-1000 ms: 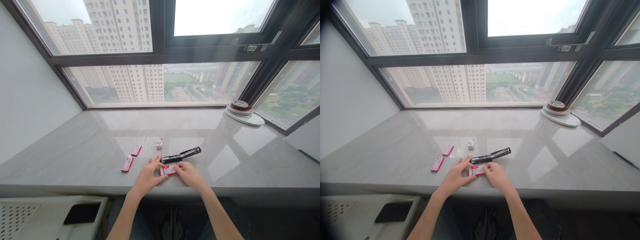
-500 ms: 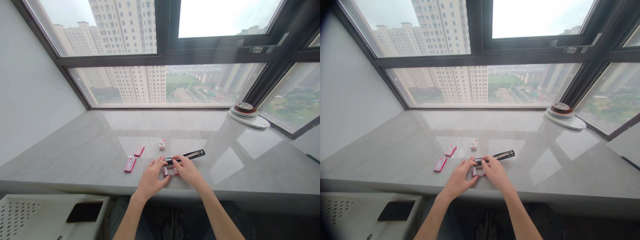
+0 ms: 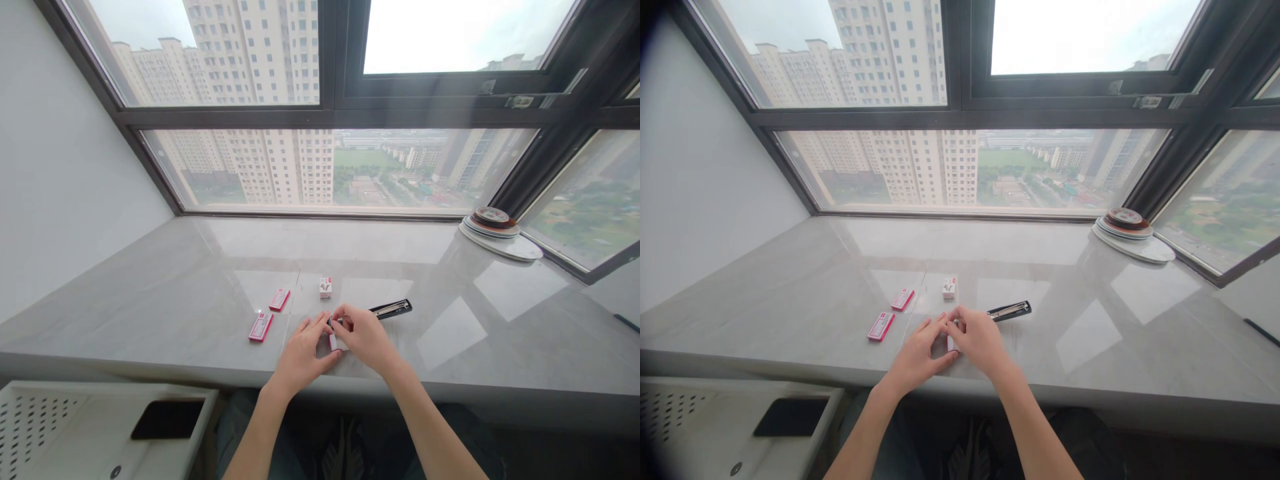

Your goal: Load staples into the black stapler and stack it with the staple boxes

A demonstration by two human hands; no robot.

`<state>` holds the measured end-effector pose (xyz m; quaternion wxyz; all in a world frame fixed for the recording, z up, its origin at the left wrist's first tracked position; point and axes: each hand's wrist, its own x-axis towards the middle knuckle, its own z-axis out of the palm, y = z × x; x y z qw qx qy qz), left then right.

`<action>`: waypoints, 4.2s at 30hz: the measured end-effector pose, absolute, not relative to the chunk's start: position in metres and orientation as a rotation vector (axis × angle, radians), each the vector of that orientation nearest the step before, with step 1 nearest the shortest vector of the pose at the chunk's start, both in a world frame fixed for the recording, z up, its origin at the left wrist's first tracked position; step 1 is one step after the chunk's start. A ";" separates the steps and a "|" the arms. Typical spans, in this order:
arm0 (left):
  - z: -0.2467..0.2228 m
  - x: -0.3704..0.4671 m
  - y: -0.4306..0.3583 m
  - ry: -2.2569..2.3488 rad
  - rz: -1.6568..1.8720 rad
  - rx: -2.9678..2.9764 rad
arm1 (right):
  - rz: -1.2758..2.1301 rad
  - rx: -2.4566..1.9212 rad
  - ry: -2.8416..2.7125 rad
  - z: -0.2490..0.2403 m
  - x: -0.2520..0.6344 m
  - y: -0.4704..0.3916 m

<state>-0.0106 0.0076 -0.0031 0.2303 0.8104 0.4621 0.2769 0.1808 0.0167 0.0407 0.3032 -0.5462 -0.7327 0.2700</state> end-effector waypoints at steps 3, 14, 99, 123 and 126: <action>-0.005 -0.012 0.011 1.256 0.764 2.232 | 0.652 -1.491 -2.195 0.043 0.186 0.008; 0.006 -0.017 0.001 1.348 0.905 2.128 | 0.681 -1.658 -1.993 0.035 0.236 -0.013; -0.029 -0.018 0.030 1.795 0.974 2.439 | 1.255 -1.183 -1.449 -0.013 0.137 0.034; -0.026 -0.124 0.058 1.865 0.950 2.454 | 1.361 -1.073 -1.507 -0.022 0.039 0.059; -0.024 -0.122 0.058 1.858 0.936 2.452 | 1.384 -1.071 -1.504 -0.022 0.038 0.059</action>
